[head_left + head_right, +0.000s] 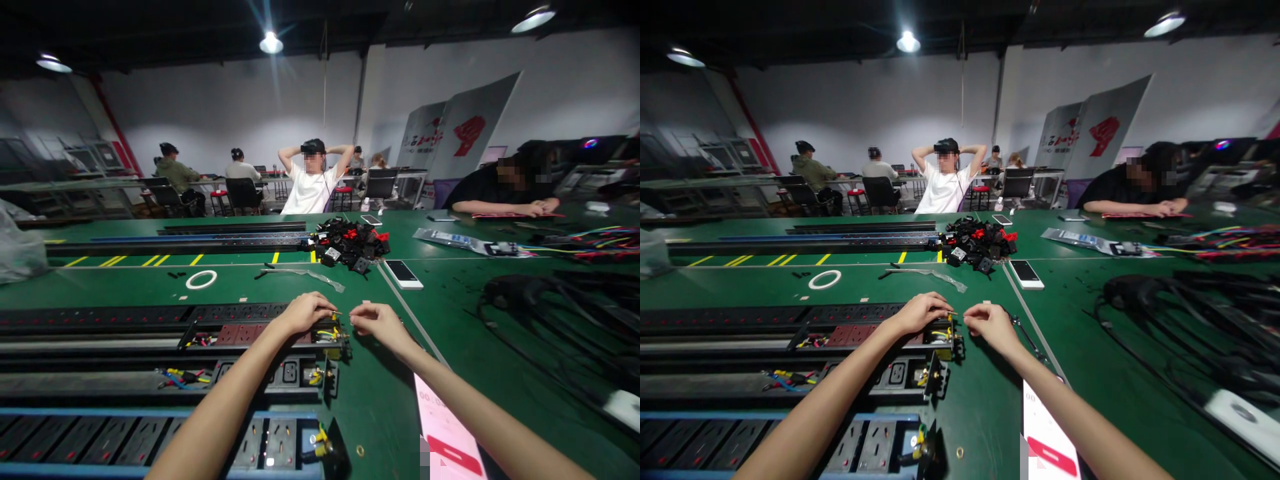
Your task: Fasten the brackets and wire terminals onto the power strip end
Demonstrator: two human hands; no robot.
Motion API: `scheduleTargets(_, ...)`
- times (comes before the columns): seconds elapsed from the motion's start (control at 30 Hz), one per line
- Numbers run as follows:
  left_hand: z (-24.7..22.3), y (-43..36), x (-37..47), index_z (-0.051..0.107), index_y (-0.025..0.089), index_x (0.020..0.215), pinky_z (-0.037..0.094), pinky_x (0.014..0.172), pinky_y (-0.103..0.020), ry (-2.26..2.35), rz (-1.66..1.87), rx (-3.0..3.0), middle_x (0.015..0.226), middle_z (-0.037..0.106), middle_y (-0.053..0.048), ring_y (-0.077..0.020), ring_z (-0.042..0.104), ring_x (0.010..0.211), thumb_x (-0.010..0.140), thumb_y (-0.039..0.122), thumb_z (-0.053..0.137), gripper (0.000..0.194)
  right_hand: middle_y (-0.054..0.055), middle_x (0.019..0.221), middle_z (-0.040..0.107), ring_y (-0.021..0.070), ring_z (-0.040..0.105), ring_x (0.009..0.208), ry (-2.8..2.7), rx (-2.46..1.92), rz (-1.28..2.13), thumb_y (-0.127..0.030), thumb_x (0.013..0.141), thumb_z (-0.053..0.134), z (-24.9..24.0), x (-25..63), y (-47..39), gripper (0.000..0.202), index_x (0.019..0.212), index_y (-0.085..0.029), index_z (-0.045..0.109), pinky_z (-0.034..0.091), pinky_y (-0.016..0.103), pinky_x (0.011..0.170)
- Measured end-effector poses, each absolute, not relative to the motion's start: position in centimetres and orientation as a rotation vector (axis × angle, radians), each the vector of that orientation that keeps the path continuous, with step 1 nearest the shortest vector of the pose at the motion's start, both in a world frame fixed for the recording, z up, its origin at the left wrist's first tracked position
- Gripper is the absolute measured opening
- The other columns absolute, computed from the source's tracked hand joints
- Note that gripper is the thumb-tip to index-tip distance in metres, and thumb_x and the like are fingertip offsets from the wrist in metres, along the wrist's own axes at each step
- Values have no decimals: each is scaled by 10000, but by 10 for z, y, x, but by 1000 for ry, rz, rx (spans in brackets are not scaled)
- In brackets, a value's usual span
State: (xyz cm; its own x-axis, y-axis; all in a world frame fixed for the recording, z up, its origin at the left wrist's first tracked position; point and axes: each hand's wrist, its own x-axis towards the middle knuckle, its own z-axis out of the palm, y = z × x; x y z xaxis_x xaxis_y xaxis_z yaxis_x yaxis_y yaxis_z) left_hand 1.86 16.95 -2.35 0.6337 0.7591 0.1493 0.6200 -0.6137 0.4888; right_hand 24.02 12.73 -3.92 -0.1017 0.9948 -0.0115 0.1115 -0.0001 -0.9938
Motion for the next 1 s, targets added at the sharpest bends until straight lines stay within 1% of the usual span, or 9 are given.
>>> scheduleTargets(0.13, -24, 169, 18, 750, 262, 1101, 469, 920, -261, 1112, 490, 2468, 1117, 711, -45, -196, 650, 1029, 947, 350, 562, 257, 4, 541, 668, 128, 578, 462, -1299, -1253, 1237, -287, 532, 810, -52, 229, 147, 173, 641, -176, 734, 499, 255, 478)
scheduleTargets(0.27, -25, 169, 18, 751, 275, 1100, 471, 900, -256, 1112, 488, 2465, 1107, 711, -41, -198, 650, 1024, 939, 356, 576, 251, 9, 540, 675, 128, 591, 466, -1271, -1247, 1274, -266, 497, 837, -60, 227, 146, 201, 641, -162, 744, 504, 241, 460)
scheduleTargets(0.53, -26, 169, 17, 751, 279, 1100, 472, 882, -259, 1093, 501, 2474, 1100, 706, -44, -200, 652, 1016, 945, 367, 569, 256, 13, 568, 687, 143, 632, 494, -1159, -1235, 1349, -301, 481, 885, -67, 224, 146, 290, 679, -158, 730, 551, 265, 488)
scheduleTargets(0.7, -28, 169, 17, 748, 285, 1104, 477, 895, -263, 1100, 495, 2484, 1110, 703, -39, -197, 653, 1014, 951, 376, 556, 262, 12, 575, 685, 147, 647, 510, -1140, -1217, 1367, -330, 464, 902, -69, 221, 145, 353, 704, -147, 720, 546, 251, 487)
scheduleTargets(0.87, -29, 170, 16, 745, 285, 1109, 479, 901, -268, 1102, 496, 2480, 1120, 699, -39, -199, 656, 1012, 950, 373, 557, 262, 33, 610, 701, 154, 660, 540, -1137, -1217, 1380, -376, 497, 898, -71, 222, 141, 385, 743, -143, 715, 546, 256, 506)
scheduleTargets(1.0, -29, 171, 16, 748, 285, 1103, 479, 887, -260, 1093, 501, 2479, 1108, 702, -38, -197, 657, 1002, 950, 387, 557, 265, 21, 612, 696, 141, 643, 539, -1163, -1219, 1386, -389, 488, 896, -71, 222, 142, 417, 766, -151, 695, 512, 239, 497)
